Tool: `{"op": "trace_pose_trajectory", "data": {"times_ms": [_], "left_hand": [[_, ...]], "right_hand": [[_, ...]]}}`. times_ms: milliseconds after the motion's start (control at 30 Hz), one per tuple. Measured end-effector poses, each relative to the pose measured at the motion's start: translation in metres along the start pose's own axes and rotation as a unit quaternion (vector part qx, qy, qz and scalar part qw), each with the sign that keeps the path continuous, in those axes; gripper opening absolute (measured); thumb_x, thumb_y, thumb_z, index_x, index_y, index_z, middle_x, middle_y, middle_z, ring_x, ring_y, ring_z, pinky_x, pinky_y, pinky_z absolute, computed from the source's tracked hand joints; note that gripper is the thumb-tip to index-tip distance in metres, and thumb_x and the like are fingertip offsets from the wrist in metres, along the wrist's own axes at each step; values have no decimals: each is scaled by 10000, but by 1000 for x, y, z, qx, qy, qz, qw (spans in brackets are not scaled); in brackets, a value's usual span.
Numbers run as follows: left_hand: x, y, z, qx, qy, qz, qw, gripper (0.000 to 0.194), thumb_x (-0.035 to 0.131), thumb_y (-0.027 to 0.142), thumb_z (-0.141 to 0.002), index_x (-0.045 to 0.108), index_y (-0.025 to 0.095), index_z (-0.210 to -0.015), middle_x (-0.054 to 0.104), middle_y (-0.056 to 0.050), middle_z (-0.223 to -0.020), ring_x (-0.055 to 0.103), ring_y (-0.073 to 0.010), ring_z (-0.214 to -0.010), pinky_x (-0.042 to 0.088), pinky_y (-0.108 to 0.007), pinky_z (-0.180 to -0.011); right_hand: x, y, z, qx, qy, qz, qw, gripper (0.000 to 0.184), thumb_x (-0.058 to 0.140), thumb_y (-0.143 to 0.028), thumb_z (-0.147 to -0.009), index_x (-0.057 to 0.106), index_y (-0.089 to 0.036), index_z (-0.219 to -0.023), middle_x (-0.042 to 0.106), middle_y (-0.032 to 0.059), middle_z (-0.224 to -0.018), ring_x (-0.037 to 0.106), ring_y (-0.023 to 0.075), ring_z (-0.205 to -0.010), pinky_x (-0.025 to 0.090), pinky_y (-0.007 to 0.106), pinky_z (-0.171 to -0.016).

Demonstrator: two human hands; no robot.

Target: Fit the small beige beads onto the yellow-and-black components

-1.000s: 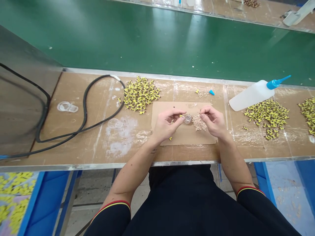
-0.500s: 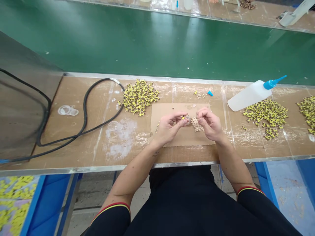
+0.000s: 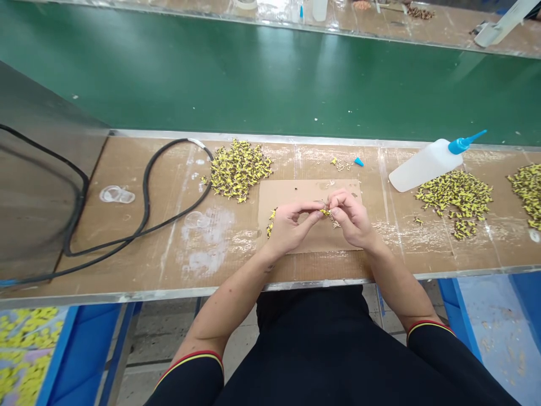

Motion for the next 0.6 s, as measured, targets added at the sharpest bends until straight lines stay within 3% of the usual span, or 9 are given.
{"op": "trace_pose_trajectory", "data": {"times_ms": [300,600], "left_hand": [[5,8,3,86,35,-104,990,96,754,260,-900,777,197,-968,825,-45,-914,794,-169,-801,648,-275,-797],[5,8,5,90,37,-128,987,60,760,244,-892,779,206,-934,823,-29,-888,790,-168,-786,639,-269,-771]], "right_hand": [[2,-2,-1,-16,6,51,999,144,510,-311,-1014,542,-241,-893,591,49,-936,587,185,-870,499,340,-732],[2,-5,-3,-15,6,67,998,134,526,-281,-992,551,-237,-867,609,50,-929,597,178,-838,502,328,-714]]}}
Point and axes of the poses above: each hand's wrist, its own z-axis away from the middle knuckle, its own x-axis out of the palm, y = z × x, the point moved 1 cm from there along -z, towards the middle knuckle
